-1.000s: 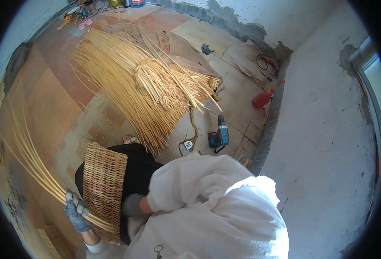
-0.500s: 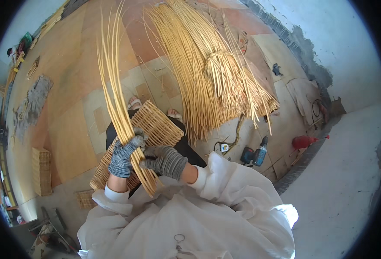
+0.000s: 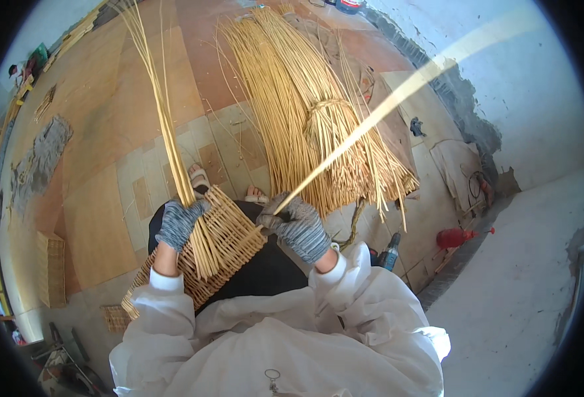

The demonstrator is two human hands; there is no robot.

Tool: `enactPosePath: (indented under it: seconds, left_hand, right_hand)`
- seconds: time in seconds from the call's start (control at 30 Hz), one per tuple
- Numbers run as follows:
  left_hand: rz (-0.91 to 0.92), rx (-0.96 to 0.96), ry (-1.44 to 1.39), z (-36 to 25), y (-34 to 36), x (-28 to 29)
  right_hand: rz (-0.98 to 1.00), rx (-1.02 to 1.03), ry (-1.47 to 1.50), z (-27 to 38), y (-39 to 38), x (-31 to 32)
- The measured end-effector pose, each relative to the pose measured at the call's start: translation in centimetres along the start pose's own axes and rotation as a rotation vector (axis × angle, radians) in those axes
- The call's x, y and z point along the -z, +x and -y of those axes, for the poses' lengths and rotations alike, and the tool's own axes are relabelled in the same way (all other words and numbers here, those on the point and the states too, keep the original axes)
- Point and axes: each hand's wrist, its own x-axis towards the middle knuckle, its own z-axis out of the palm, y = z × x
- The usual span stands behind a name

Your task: The person weaves a basket using thin reeds, interlacing them through a partially completed basket frame held on their lap. They repeatedly pull reeds through the weave and use a metal tool to tighten the structure.

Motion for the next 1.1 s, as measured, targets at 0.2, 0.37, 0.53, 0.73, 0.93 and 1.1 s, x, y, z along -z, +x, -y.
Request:
enactPosePath:
  seconds: [0.2, 0.37, 0.53, 0.73, 0.93, 1.1]
  left_hand:
    - [0.082, 0.024, -0.029, -2.9, -0.8, 1.6]
    - [0.235, 0.231, 0.237, -2.9, -0.2, -1.5]
    - [0.095, -0.083, 0.146, -1.5, -0.1, -2.4]
    - [0.053, 0.018, 0.255, -4.1, 0.1, -1.9]
    - [0.004, 0.013, 0.204, -3.4, -1.0, -0.7]
    - [-0.098, 0.101, 0.315, -1.8, 0.2, -3.1]
  right_hand:
    - [-0.178, 0.031, -0.052, -5.0, 4.4, 1.7]
    - [-0.080, -0.042, 0.306, -8.7, 0.8, 2.4]
    - [-0.089, 0.072, 0.281, -12.3, 1.8, 2.8]
    - [-0.168, 0.174, 0.248, -10.6, 2.3, 0.5]
    - [-0.223, 0.244, 0.108, -9.4, 1.9, -2.4]
    - [-0.193, 0.286, 0.027, -9.2, 1.7, -2.8]
